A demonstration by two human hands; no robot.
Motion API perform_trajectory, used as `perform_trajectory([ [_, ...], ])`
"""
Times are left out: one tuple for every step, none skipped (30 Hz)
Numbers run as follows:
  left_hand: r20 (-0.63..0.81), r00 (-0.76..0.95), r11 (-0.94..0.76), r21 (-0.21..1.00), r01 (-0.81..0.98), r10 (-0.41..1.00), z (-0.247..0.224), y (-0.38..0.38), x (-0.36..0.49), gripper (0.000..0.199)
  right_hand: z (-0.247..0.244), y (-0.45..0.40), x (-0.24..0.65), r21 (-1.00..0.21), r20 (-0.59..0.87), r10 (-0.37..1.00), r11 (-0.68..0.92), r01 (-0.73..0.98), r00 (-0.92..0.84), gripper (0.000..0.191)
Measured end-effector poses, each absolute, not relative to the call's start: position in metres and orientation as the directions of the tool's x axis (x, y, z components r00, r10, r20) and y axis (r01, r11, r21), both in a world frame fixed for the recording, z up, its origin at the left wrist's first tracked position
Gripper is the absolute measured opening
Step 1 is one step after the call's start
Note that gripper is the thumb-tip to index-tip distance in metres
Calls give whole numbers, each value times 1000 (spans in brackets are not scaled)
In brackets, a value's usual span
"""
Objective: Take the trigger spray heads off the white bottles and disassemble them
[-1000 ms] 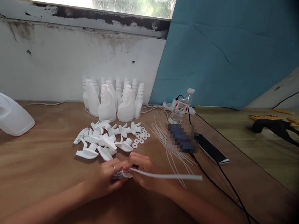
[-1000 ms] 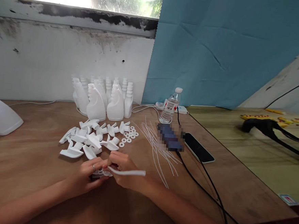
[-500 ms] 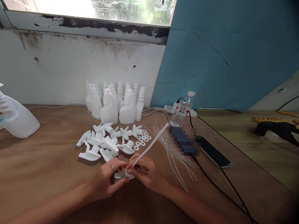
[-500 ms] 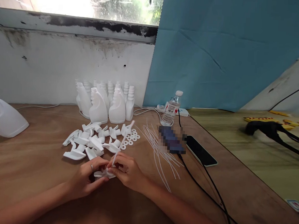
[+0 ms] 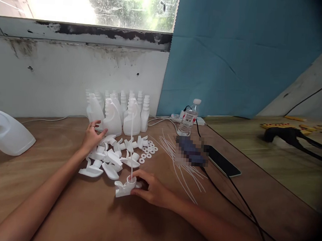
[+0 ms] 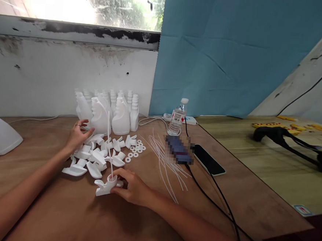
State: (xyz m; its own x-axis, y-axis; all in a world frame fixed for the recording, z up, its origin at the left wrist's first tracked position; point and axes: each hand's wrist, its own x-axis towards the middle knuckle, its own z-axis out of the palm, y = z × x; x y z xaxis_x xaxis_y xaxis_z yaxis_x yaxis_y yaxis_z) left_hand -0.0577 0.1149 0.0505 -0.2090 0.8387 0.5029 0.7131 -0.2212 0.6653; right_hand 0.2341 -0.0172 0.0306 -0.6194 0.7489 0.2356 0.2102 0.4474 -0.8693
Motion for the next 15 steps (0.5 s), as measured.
perform_trajectory([
  [470, -218, -198, 685, 701, 855, 46, 126, -63, 59, 30, -17, 234, -881, 226, 756, 427, 201, -614, 26],
  [442, -219, -180, 699, 692, 870, 42, 135, -68, 61, 29, -17, 234, -889, 229, 759, 418, 186, -610, 29],
  [423, -210, -174, 704, 688, 881, 38, 140, -71, 62, 29, -17, 234, -894, 240, 761, 416, 169, -603, 34],
  [415, -197, -175, 702, 690, 888, 34, 144, -72, 60, 29, -16, 235, -897, 256, 763, 417, 149, -594, 40],
  [410, -186, -176, 698, 694, 893, 32, 144, -73, 57, 30, -16, 236, -897, 274, 766, 421, 132, -582, 44],
  [412, -177, -180, 692, 699, 894, 31, 144, -73, 53, 31, -15, 237, -894, 295, 771, 431, 123, -564, 45],
  [421, -169, -189, 684, 705, 891, 32, 141, -73, 50, 32, -13, 238, -885, 317, 780, 449, 128, -540, 43],
  [437, -164, -201, 674, 711, 884, 34, 139, -73, 49, 34, -12, 240, -869, 344, 789, 473, 147, -508, 39],
  [457, -162, -214, 664, 716, 874, 38, 135, -73, 49, 36, -9, 243, -846, 379, 798, 504, 173, -470, 35],
  [478, -163, -228, 656, 720, 863, 43, 131, -74, 48, 39, -6, 246, -816, 424, 798, 542, 202, -428, 32],
  [505, -156, -247, 640, 728, 849, 50, 127, -75, 47, 41, -2, 251, -781, 473, 792, 580, 233, -386, 30],
  [539, -138, -273, 611, 743, 831, 57, 123, -77, 45, 44, 3, 256, -744, 523, 779, 616, 261, -346, 30],
  [578, -107, -303, 566, 766, 809, 64, 119, -79, 42, 46, 8, 262, -706, 570, 761, 647, 290, -309, 31],
  [621, -69, -335, 509, 793, 780, 72, 115, -82, 40, 49, 14, 269, -666, 612, 741, 671, 325, -276, 32],
  [662, -27, -364, 445, 819, 749, 79, 112, -86, 38, 50, 20, 277, -622, 651, 718, 691, 368, -247, 33],
])
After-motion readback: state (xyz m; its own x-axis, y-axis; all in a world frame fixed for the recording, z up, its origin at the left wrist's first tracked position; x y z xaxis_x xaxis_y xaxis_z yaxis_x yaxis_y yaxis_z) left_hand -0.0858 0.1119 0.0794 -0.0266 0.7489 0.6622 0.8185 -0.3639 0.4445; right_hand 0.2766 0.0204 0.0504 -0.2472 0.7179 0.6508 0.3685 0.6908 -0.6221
